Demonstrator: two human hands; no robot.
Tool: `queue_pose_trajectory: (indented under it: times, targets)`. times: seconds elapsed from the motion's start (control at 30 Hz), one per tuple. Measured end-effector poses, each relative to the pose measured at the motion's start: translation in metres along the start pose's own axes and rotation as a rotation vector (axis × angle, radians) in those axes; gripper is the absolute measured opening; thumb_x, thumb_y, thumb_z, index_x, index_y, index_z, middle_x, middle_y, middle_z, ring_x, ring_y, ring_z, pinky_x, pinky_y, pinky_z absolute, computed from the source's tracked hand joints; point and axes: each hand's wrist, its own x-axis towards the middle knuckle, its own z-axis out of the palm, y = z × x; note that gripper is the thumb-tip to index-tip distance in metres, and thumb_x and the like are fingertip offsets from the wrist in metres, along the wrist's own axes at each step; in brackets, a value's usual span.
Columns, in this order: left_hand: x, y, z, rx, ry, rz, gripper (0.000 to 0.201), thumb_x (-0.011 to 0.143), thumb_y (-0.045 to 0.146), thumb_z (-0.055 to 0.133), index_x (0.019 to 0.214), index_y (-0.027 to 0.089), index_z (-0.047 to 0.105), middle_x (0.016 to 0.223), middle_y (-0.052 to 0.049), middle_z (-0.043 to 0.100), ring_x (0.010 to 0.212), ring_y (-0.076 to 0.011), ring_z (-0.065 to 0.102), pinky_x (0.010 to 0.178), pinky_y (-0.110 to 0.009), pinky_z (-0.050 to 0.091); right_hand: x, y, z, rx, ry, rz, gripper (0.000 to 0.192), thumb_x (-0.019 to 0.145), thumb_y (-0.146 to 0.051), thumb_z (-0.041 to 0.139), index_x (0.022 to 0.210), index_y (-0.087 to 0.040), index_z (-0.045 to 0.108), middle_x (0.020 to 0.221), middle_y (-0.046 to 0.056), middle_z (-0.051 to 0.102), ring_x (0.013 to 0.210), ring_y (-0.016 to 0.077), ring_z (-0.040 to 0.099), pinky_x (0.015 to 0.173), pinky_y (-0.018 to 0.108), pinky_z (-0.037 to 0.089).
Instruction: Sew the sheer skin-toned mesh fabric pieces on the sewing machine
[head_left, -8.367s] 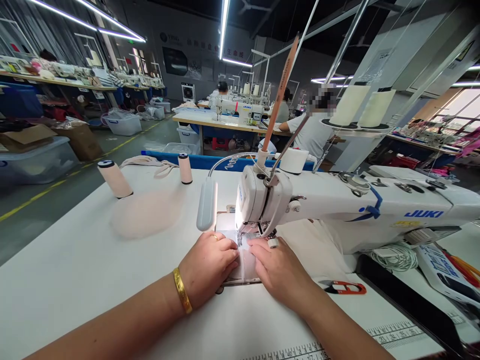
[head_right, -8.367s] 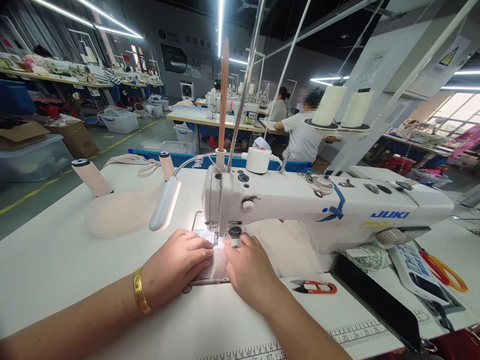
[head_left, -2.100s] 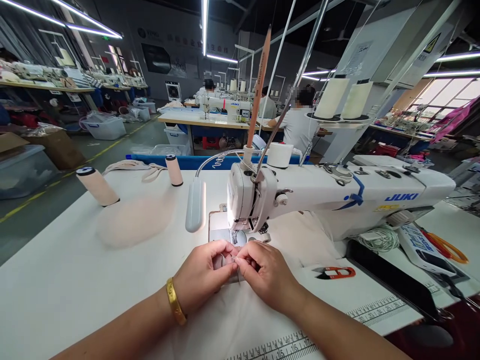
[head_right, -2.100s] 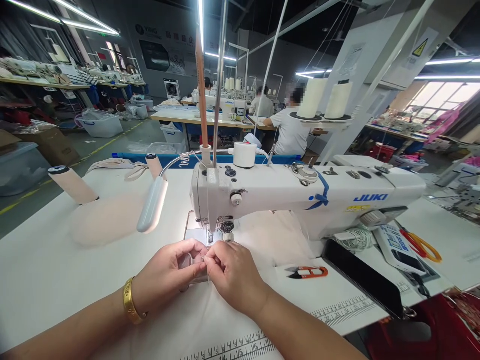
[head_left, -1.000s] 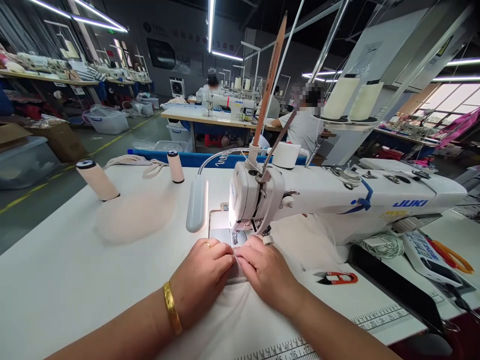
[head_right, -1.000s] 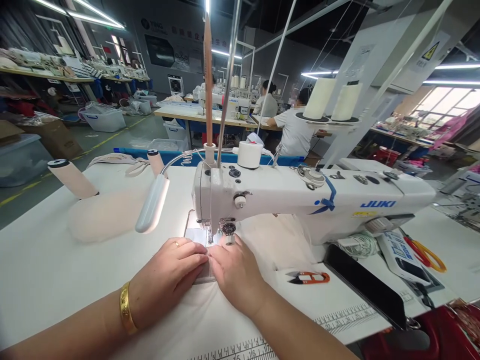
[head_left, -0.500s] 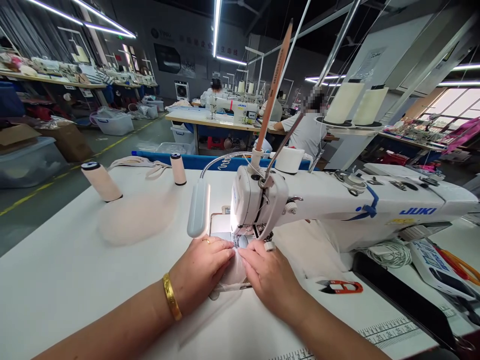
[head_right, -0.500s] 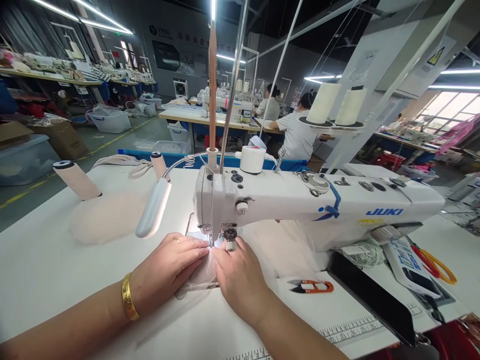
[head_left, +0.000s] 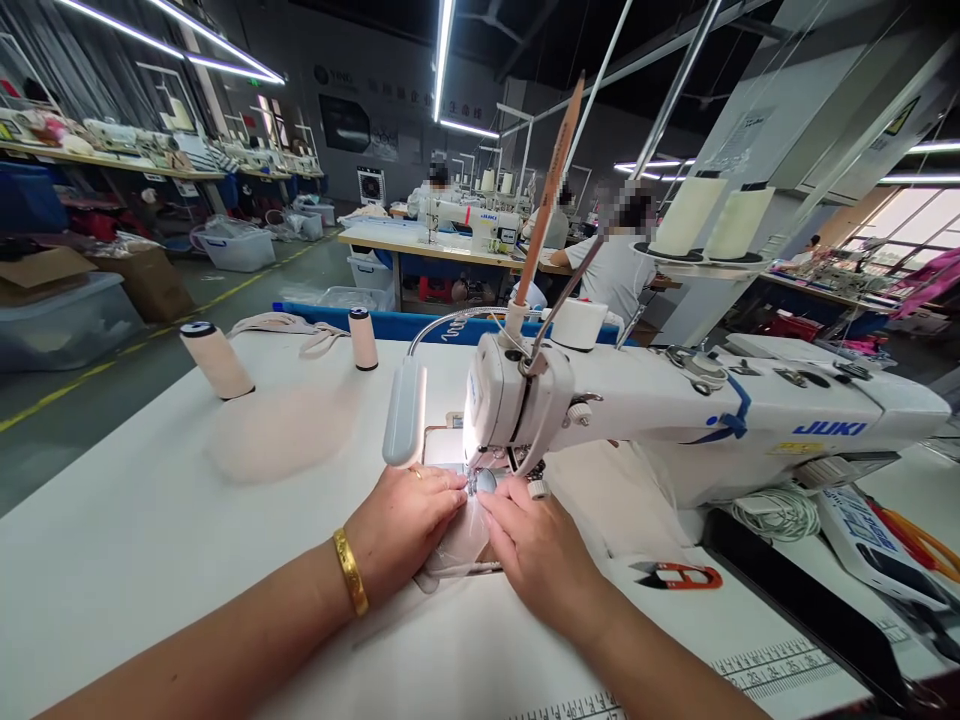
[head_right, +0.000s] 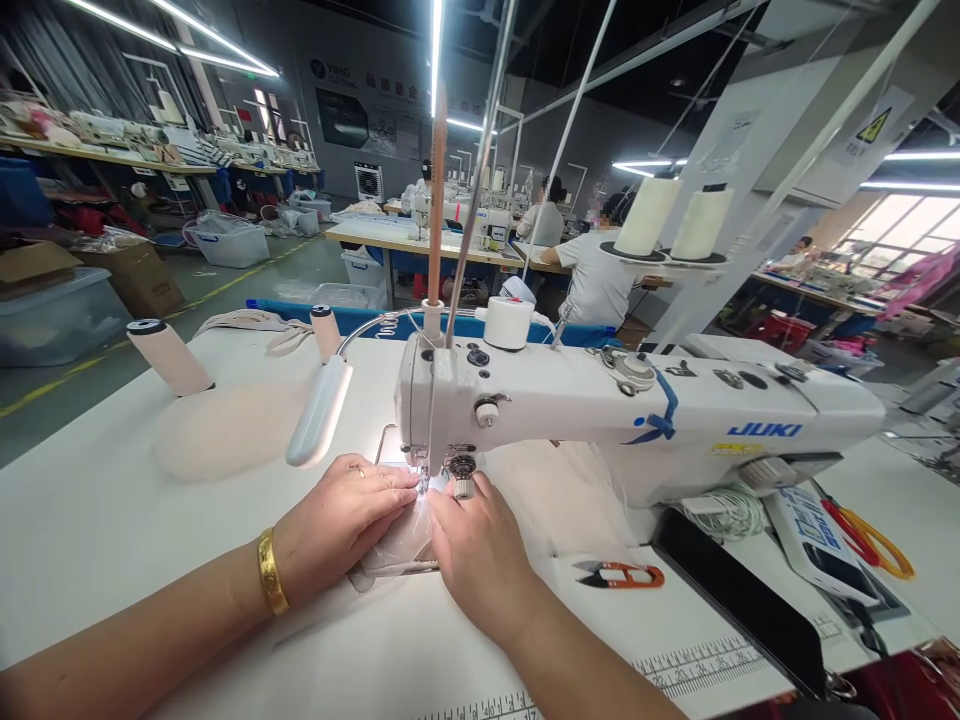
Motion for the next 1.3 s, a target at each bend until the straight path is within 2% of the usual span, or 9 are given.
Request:
queue_pose_trajectory:
  times: [0.13, 0.3, 0.43, 0.6, 0.73, 0.9, 1.03, 1.13, 1.3]
  targets:
    - [-0.004, 0.003, -0.004, -0.020, -0.049, -0.079, 0.029, 0.102, 0.018, 0.045, 0.109, 0.021, 0.073, 0.122, -0.007, 0.078, 0.117, -0.0278, 0.071, 0.092, -0.044, 0.047, -0.002, 0.001, -0.003, 0.048, -0.018, -0.020, 0.025, 0.098, -0.009, 0.043, 0.098, -0.022, 0.064, 0.088, 0.005, 0.062, 0.063, 0.0187, 0.046, 0.061, 0.033, 0.034]
    - [-0.012, 0.023, -0.015, -0.134, -0.115, -0.164, 0.009, 0.088, 0.029, 0.065, 0.095, 0.023, 0.068, 0.122, -0.005, 0.073, 0.111, -0.0286, 0.066, 0.097, -0.048, 0.041, -0.006, 0.005, -0.003, 0.105, 0.019, -0.006, 0.021, 0.098, -0.010, 0.041, 0.091, -0.022, 0.056, 0.084, 0.004, 0.062, 0.069, 0.0207, 0.053, 0.066, 0.034, 0.040]
    - [-0.018, 0.037, -0.018, -0.178, -0.163, -0.193, 0.024, 0.073, 0.028, 0.077, 0.093, 0.024, 0.063, 0.118, -0.005, 0.068, 0.103, -0.0278, 0.062, 0.093, -0.046, 0.041, -0.006, 0.004, -0.009, 0.189, -0.004, -0.018, 0.019, 0.096, -0.009, 0.044, 0.090, -0.023, 0.054, 0.083, 0.002, 0.063, 0.068, 0.0192, 0.053, 0.072, 0.035, 0.045]
    - [-0.021, 0.041, -0.013, -0.151, -0.158, -0.185, 0.018, 0.076, 0.012, 0.064, 0.090, 0.022, 0.059, 0.110, -0.006, 0.066, 0.100, -0.0265, 0.060, 0.092, -0.046, 0.044, -0.005, 0.000, -0.019, 0.282, -0.120, -0.120, 0.029, 0.094, -0.005, 0.051, 0.113, -0.024, 0.061, 0.112, 0.006, 0.066, 0.095, 0.0227, 0.059, 0.082, 0.036, 0.048]
    - [-0.019, 0.033, -0.004, -0.103, -0.053, -0.151, 0.025, 0.077, -0.001, 0.044, 0.082, 0.021, 0.053, 0.095, -0.004, 0.065, 0.084, -0.0207, 0.058, 0.083, -0.038, 0.047, -0.004, 0.000, -0.015, 0.271, -0.114, -0.162, 0.020, 0.100, -0.010, 0.046, 0.090, -0.023, 0.058, 0.107, 0.006, 0.067, 0.091, 0.0216, 0.058, 0.078, 0.035, 0.048]
    - [-0.006, 0.017, -0.001, -0.152, -0.024, -0.233, 0.023, 0.078, 0.001, 0.039, 0.077, 0.022, 0.047, 0.071, 0.000, 0.057, 0.065, -0.0182, 0.050, 0.061, -0.029, 0.042, -0.001, -0.002, -0.008, 0.404, 0.007, -0.037, 0.019, 0.104, -0.017, 0.042, 0.094, -0.023, 0.058, 0.089, 0.003, 0.068, 0.082, 0.0201, 0.059, 0.077, 0.034, 0.047]
    - [0.007, 0.013, -0.002, -0.255, -0.060, -0.266, 0.016, 0.082, 0.009, 0.040, 0.083, 0.022, 0.050, 0.076, -0.001, 0.059, 0.069, -0.0188, 0.055, 0.064, -0.030, 0.045, 0.002, -0.007, -0.010, 0.531, 0.026, 0.135, 0.019, 0.105, -0.027, 0.045, 0.094, -0.024, 0.060, 0.081, 0.000, 0.067, 0.074, 0.0180, 0.059, 0.068, 0.030, 0.044]
    - [0.011, 0.012, 0.000, -0.253, -0.090, -0.238, 0.010, 0.082, 0.015, 0.046, 0.077, 0.021, 0.053, 0.075, -0.001, 0.059, 0.070, -0.0192, 0.055, 0.064, -0.030, 0.045, 0.005, -0.008, -0.010, 0.611, 0.020, 0.225, 0.021, 0.103, -0.033, 0.046, 0.090, -0.023, 0.060, 0.075, -0.001, 0.063, 0.066, 0.0165, 0.055, 0.062, 0.028, 0.040]
    - [0.009, 0.003, 0.004, -0.249, -0.055, -0.231, 0.022, 0.082, 0.008, 0.047, 0.077, 0.020, 0.066, 0.076, -0.002, 0.058, 0.071, -0.0169, 0.058, 0.063, -0.026, 0.045, 0.006, -0.009, -0.009, 0.685, -0.014, 0.301, 0.025, 0.102, -0.039, 0.045, 0.090, -0.022, 0.059, 0.074, -0.001, 0.061, 0.065, 0.0162, 0.053, 0.060, 0.027, 0.038]
